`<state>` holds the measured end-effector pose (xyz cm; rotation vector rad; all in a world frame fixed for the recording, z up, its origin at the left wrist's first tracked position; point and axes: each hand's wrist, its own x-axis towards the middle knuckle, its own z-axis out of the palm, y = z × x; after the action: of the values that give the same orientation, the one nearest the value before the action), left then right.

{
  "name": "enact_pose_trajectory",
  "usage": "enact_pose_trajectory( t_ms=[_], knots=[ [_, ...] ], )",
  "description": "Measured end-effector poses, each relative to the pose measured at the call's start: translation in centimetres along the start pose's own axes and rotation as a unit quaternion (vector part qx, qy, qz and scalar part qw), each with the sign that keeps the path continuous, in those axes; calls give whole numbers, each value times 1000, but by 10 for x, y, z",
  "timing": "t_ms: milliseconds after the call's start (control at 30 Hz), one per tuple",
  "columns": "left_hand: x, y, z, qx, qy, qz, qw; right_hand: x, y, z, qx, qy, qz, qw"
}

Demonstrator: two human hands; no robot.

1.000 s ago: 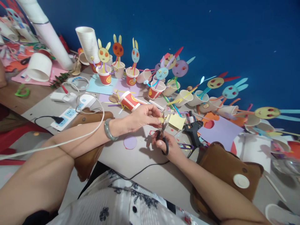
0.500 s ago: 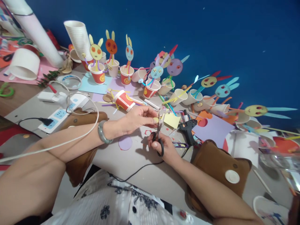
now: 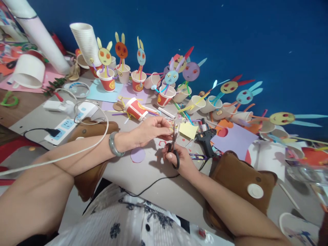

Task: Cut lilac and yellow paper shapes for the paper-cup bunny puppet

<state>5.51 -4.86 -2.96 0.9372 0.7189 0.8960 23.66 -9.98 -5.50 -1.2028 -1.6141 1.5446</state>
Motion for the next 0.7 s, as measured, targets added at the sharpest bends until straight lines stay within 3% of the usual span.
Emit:
enact_pose_trajectory(
  t_ms=[700],
  knots=[
    [-1,2,3,12,25,-8,1000,1,-2,2,-5,7,27,1000]
  ],
)
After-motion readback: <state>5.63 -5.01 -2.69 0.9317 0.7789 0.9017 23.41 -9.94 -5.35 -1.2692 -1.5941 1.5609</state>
